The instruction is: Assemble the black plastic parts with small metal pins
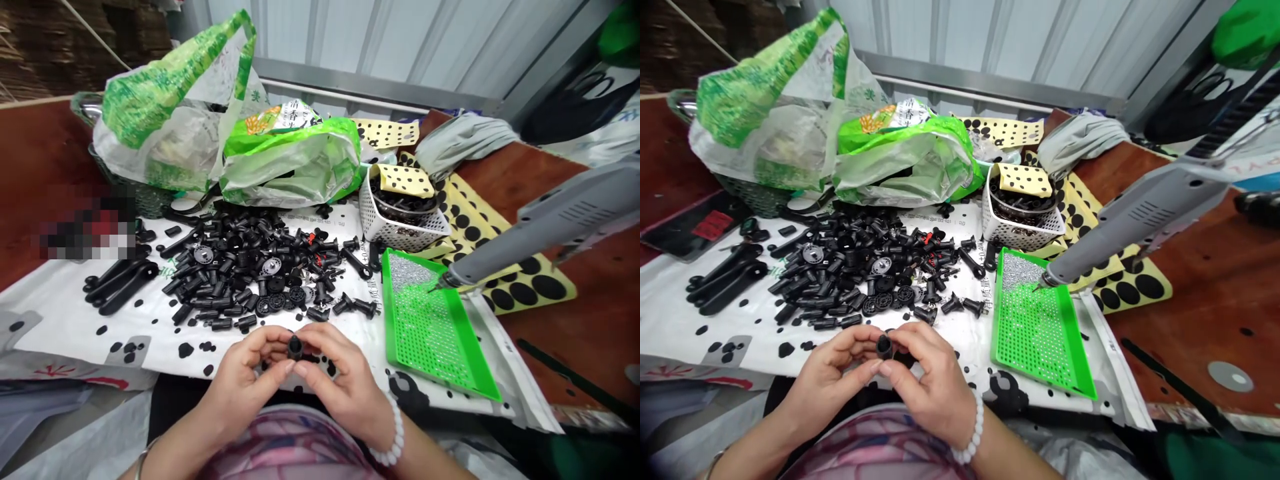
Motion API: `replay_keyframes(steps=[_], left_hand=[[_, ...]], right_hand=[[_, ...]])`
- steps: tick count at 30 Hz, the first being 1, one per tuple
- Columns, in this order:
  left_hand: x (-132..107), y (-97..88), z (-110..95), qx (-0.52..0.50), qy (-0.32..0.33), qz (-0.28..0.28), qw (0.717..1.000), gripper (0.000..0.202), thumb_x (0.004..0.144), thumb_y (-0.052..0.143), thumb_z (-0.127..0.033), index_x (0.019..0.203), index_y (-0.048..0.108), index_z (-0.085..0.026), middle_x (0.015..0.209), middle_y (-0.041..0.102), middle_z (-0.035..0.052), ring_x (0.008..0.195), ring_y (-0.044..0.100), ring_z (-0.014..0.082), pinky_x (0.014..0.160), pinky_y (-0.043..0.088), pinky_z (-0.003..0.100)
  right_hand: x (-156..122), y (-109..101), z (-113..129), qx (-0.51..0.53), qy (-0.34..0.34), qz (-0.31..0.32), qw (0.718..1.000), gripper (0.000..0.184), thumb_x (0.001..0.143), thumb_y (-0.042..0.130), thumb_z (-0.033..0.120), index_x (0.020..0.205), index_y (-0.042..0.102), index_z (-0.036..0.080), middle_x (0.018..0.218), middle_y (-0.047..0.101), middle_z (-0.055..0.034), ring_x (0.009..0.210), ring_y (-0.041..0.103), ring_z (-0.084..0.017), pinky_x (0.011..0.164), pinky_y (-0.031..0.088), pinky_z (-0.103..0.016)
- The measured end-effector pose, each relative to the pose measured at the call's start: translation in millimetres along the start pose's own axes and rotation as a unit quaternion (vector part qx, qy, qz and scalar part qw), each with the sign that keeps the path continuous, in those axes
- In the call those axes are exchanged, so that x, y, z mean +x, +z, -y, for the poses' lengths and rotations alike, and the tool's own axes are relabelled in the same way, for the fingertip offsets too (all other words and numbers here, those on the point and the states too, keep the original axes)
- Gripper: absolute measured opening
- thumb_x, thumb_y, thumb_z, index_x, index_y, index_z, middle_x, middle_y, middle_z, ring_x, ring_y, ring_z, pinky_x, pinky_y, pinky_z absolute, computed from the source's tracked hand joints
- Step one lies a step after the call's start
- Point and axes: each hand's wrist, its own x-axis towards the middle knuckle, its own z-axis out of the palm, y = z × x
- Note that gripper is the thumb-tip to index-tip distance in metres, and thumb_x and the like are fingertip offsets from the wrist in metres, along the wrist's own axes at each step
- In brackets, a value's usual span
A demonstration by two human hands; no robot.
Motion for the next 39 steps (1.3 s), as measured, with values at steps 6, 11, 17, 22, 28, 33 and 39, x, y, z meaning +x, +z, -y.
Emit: replay_keyframes(steps=[6,11,17,22,28,33,39], left_hand=[[-5,-4.4,5,0.178,0.064,0.011,0.982,0.021,0.084,0.055,-0.018,0.103,0.051,-0.025,0.092,0.067,0.0002,0.08,0.065,0.0129,0.073,0.054,0.024],[-3,-12.9,-7,0.257,0.115,0.0,0.959,0.027,0.086,0.054,-0.02,0.112,0.049,-0.026,0.097,0.062,0.0008,0.082,0.061,0.012,0.074,0.051,0.024],[8,-6.3,-13,0.234,0.133,-0.019,0.963,0.007,0.085,0.056,-0.019,0.089,0.06,-0.023,0.077,0.062,-0.0023,0.067,0.06,0.0104,0.063,0.049,0.02],[8,-1.8,-6,0.14,0.05,-0.028,0.989,0.008,0.082,0.058,-0.02,0.089,0.062,-0.022,0.079,0.067,-0.0008,0.069,0.064,0.0127,0.063,0.053,0.022],[5,-0.2,-6,0.197,0.112,-0.014,0.974,0.008,0.084,0.056,-0.018,0.09,0.06,-0.022,0.081,0.064,0.0001,0.069,0.062,0.0119,0.063,0.052,0.021],[2,-2.0,-10,0.273,0.17,-0.005,0.947,0.011,0.085,0.055,-0.016,0.095,0.055,-0.022,0.081,0.06,-0.0007,0.066,0.059,0.0098,0.062,0.049,0.02],[0,-4.0,-6,0.3,0.177,-0.03,0.937,0.01,0.085,0.056,-0.018,0.094,0.057,-0.023,0.082,0.064,-0.0006,0.07,0.062,0.0114,0.064,0.05,0.019]], right_hand=[[-1,12,-4,0.034,0.035,-0.02,0.999,0.02,0.084,0.059,0.015,0.102,0.064,0.019,0.105,0.063,-0.0081,0.098,0.06,-0.019,0.086,0.05,-0.03],[0,6,-10,-0.063,-0.017,-0.021,0.998,0.021,0.086,0.056,0.018,0.107,0.06,0.017,0.098,0.068,-0.0086,0.09,0.064,-0.02,0.082,0.051,-0.033],[0,6,-12,-0.133,-0.049,0.012,0.99,0.019,0.087,0.053,0.017,0.105,0.059,0.017,0.093,0.069,-0.009,0.08,0.064,-0.02,0.074,0.052,-0.033],[-1,5,-15,-0.114,-0.039,-0.004,0.993,0.019,0.09,0.052,0.021,0.107,0.058,0.017,0.092,0.069,-0.0091,0.079,0.065,-0.019,0.071,0.052,-0.03],[0,4,-14,-0.128,-0.045,0.014,0.991,0.019,0.092,0.048,0.021,0.107,0.058,0.016,0.088,0.068,-0.0091,0.078,0.063,-0.019,0.069,0.051,-0.03],[-1,5,-14,-0.144,-0.058,0.014,0.988,0.02,0.091,0.047,0.019,0.105,0.059,0.012,0.088,0.066,-0.0116,0.079,0.062,-0.021,0.071,0.052,-0.032],[-3,6,-17,-0.161,-0.055,0.004,0.985,0.023,0.091,0.047,0.019,0.11,0.058,0.014,0.092,0.063,-0.0109,0.084,0.06,-0.021,0.074,0.053,-0.033]])
